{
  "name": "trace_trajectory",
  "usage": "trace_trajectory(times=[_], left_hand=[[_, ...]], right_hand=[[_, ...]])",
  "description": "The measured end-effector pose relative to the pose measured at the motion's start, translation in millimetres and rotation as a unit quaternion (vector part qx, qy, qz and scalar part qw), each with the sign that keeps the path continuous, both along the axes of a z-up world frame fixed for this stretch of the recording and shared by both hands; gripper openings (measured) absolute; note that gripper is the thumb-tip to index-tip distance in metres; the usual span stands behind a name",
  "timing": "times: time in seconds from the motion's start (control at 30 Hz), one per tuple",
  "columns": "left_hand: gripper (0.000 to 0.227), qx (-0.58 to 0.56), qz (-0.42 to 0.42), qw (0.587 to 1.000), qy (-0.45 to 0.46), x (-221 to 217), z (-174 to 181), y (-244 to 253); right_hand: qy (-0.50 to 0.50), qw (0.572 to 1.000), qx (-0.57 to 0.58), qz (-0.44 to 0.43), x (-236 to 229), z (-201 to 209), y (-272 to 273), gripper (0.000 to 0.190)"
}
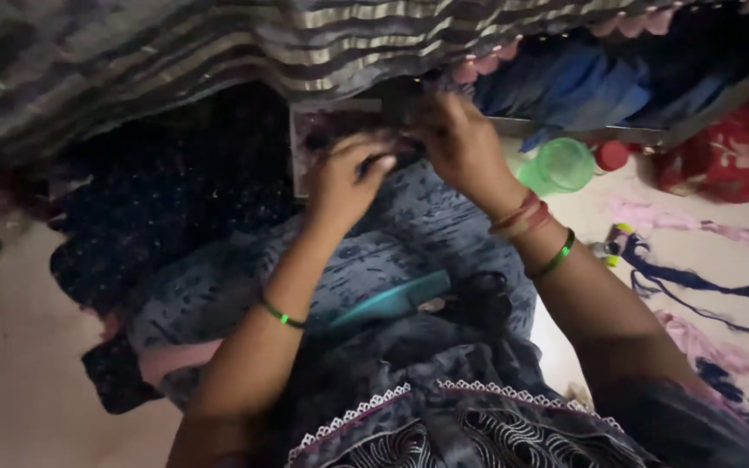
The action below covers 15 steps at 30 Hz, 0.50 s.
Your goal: Manually attaching tassels and sewing decorative elements onto a piece of fabric.
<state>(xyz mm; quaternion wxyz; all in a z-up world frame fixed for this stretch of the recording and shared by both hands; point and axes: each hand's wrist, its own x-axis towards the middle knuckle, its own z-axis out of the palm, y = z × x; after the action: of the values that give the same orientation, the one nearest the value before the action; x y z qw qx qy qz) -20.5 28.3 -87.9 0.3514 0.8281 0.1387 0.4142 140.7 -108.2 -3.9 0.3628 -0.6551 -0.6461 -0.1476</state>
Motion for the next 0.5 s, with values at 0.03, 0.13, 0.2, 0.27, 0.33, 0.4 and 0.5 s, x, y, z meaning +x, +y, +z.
trace_trajectory(times=[0.03, 0.13, 0.2, 0.27, 0.33, 0.4, 0.5], left_hand=[[0.03, -0.034, -0.034, 0.999, 0.014, 11.0, 8.8, -9.4], [0.031, -0.127, -0.081, 0.988, 0.04, 23.9, 27.5, -22.3], [0.024, -0.142, -0.13, 0.98, 0.043, 23.5, 13.8, -25.7], [0.018, -0.155, -0.177, 0.971, 0.045, 15.7, -0.5, -28.8], [0.015, -0.141, -0.248, 0.953, 0.098, 5.1, -11.6, -26.7], [0.016, -0.03, -0.191, 0.965, 0.179, -17.5, -25.6, -20.2], [0.012, 0.119, -0.088, 0.926, 0.349, -43.2, -31.9, -4.7]], right_hand=[[0.055, 0.996, 0.041, 0.05, -8.3, 5.2, -5.1, 0.03], [0.164, 0.986, -0.032, -0.001, -18.3, 21.0, -16.2, 0.011], [0.148, 0.988, -0.041, -0.005, -23.3, 38.5, -24.4, 0.013], [0.132, 0.99, -0.047, -0.008, -25.2, 49.4, -32.5, 0.017], [0.271, 0.958, 0.059, 0.078, -20.7, 58.0, -36.4, 0.015], [0.342, 0.931, 0.107, 0.066, -18.1, 80.6, -51.3, 0.014], [0.385, 0.911, 0.143, 0.029, -1.4, 84.4, -76.9, 0.014]])
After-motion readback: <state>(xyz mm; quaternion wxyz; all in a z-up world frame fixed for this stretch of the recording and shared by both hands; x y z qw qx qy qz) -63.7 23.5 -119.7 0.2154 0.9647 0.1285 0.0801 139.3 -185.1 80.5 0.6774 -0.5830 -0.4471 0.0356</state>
